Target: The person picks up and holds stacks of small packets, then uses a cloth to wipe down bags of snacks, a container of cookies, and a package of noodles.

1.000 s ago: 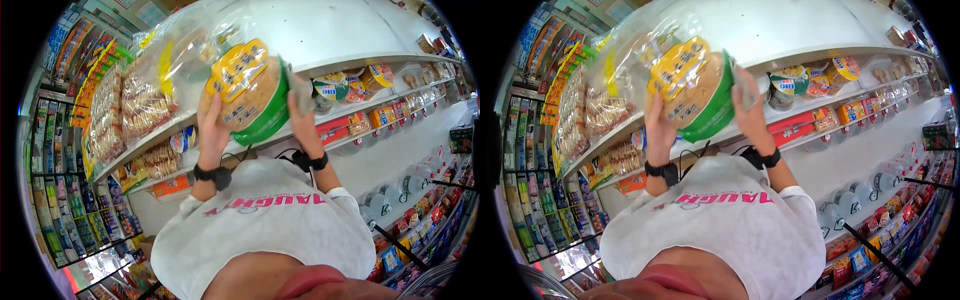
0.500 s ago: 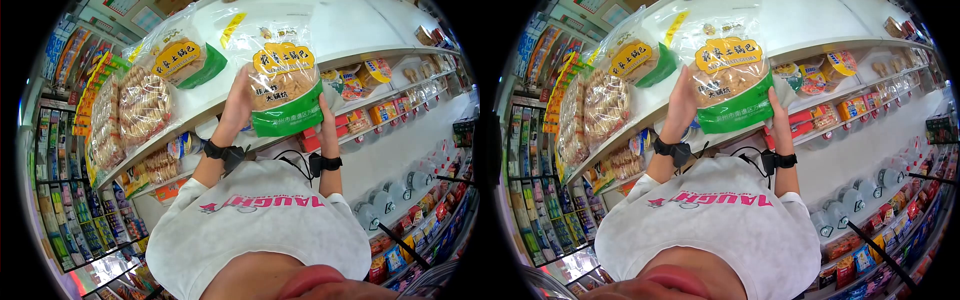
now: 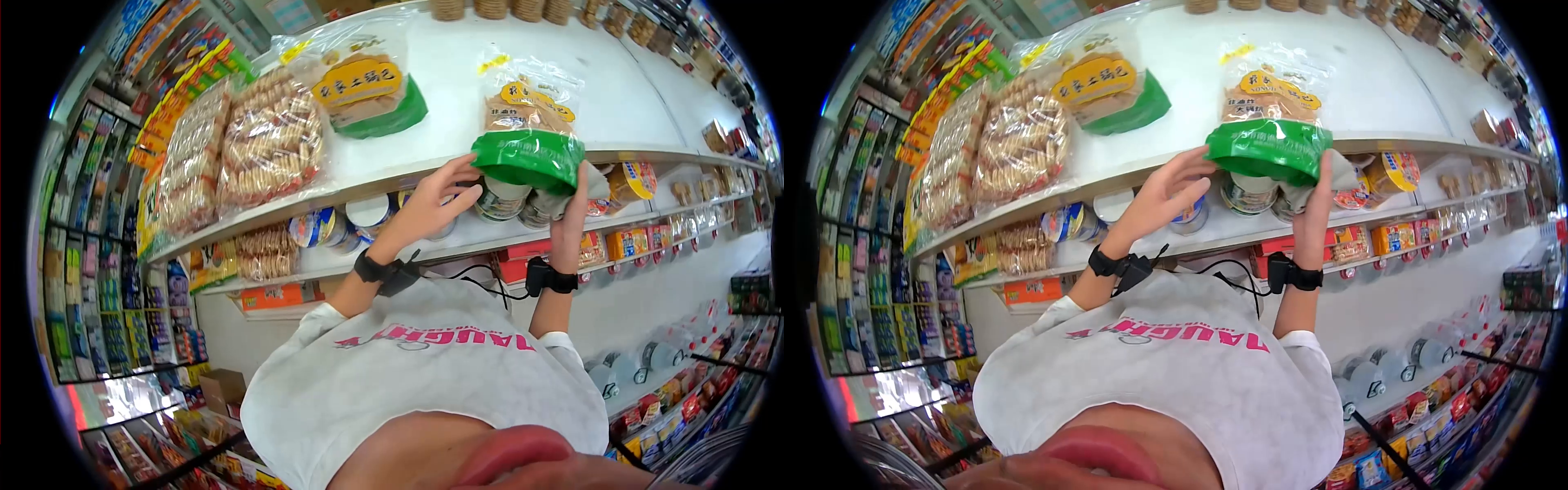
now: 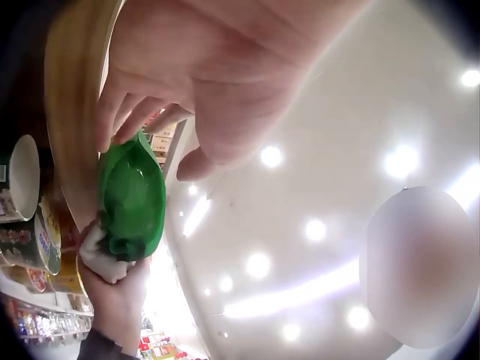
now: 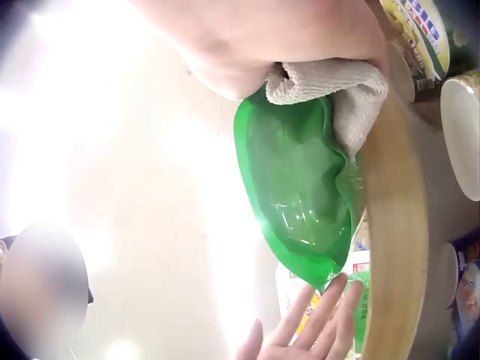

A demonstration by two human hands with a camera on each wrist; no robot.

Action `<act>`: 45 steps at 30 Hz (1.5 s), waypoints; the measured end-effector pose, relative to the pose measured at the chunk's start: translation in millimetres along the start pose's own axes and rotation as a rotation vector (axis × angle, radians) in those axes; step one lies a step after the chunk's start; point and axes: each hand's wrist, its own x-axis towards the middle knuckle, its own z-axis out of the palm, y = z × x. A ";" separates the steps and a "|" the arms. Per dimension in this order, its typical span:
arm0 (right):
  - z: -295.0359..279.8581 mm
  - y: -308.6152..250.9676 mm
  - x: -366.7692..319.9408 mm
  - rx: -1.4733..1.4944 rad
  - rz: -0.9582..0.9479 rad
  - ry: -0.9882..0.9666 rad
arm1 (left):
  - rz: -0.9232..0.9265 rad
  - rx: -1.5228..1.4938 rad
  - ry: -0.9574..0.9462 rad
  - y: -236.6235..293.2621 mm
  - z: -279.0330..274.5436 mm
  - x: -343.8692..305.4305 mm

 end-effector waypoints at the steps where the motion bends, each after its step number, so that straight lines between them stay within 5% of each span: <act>1: 3.2 -4.0 -1.6 0.017 -0.007 -0.008 | 0.048 0.037 0.020 -2.6 -3.1 -1.3; 8: -3.5 -13.6 -10.7 -0.060 -0.309 0.290 | 0.203 -0.021 0.503 12.8 -60.2 -24.8; 11: 34.6 -12.6 -42.5 -0.119 -0.590 0.347 | 0.237 0.002 0.746 11.2 -100.8 -36.7; 14: 3.2 37.0 -37.8 -0.855 -0.958 0.145 | 0.218 0.001 0.902 -0.4 -133.8 -34.9; 16: 74.8 38.0 -70.4 -0.470 -0.508 -0.047 | 0.133 0.098 0.987 -0.3 -147.6 -29.0; 20: 133.8 67.2 -62.4 -0.571 -0.211 -0.452 | 0.122 0.162 0.921 -21.7 -174.6 -6.6; 26: 185.8 105.7 -38.0 -0.298 -0.336 -0.278 | 0.084 0.269 0.842 -21.7 -179.8 11.2; 28: 190.5 98.9 -36.6 -0.384 -0.135 -0.295 | 0.039 0.235 0.823 -28.5 -184.8 12.1; 31: 187.9 118.7 -8.9 -0.442 -0.161 -0.368 | 0.109 0.222 0.606 -28.7 -189.3 12.1; 37: 183.8 133.7 0.0 -0.480 -0.331 -0.482 | -0.077 0.447 0.732 -5.0 -173.1 -3.0; 40: 180.9 135.3 -6.1 -0.522 -0.317 -0.516 | 0.204 0.669 0.613 -29.8 -186.0 4.3; 45: 182.3 122.4 -16.6 -0.533 -0.326 -0.545 | 0.253 0.445 0.758 -19.0 -159.3 6.3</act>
